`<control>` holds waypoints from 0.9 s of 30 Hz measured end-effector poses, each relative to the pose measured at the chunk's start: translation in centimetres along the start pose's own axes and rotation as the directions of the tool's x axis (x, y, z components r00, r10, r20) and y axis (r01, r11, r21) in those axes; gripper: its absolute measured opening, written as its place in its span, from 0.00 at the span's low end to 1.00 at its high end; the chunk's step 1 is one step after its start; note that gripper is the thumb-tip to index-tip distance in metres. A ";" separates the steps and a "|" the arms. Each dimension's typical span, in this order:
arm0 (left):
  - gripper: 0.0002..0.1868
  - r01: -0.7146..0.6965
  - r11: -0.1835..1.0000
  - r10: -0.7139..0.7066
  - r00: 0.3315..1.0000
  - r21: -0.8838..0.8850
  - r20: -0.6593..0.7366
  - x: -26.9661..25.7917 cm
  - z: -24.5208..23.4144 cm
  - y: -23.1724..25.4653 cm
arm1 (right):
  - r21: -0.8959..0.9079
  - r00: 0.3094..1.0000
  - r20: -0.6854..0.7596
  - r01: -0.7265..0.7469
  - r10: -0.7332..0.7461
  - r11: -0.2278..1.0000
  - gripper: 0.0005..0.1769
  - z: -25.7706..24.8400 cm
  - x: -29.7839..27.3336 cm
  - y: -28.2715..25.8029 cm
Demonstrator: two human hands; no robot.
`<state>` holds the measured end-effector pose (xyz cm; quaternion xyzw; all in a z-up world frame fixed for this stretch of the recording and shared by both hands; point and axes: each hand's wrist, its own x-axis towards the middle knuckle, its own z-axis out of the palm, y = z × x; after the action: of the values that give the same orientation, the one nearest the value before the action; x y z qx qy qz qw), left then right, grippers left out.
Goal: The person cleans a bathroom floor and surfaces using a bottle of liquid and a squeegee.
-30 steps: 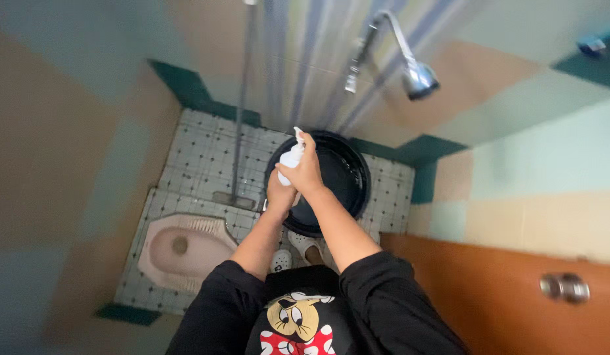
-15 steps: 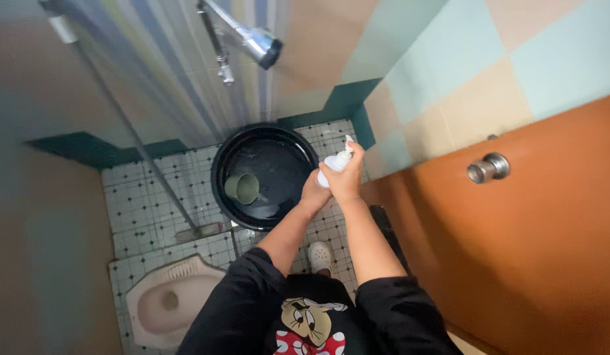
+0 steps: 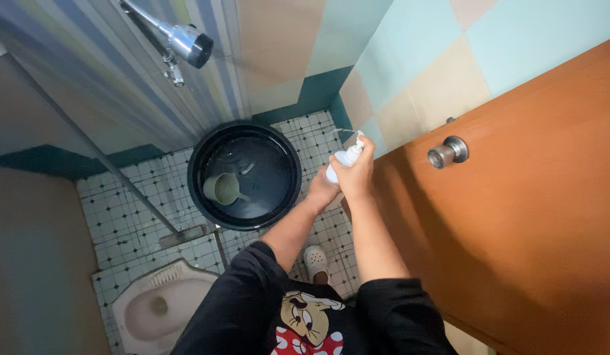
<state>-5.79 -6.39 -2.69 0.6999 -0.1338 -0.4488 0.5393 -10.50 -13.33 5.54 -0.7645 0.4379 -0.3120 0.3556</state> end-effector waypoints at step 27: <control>0.31 -0.163 0.944 -0.060 0.770 -0.287 -0.635 -12.4 -1.8 -10.1 | 0.164 0.637 0.660 0.394 -0.398 0.904 0.69 2.9 -11.5 -2.1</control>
<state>-14.35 6.92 -5.49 0.7070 0.1126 -0.1862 0.6729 -12.15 -1.55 3.77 -0.9006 0.0982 -0.0819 0.4154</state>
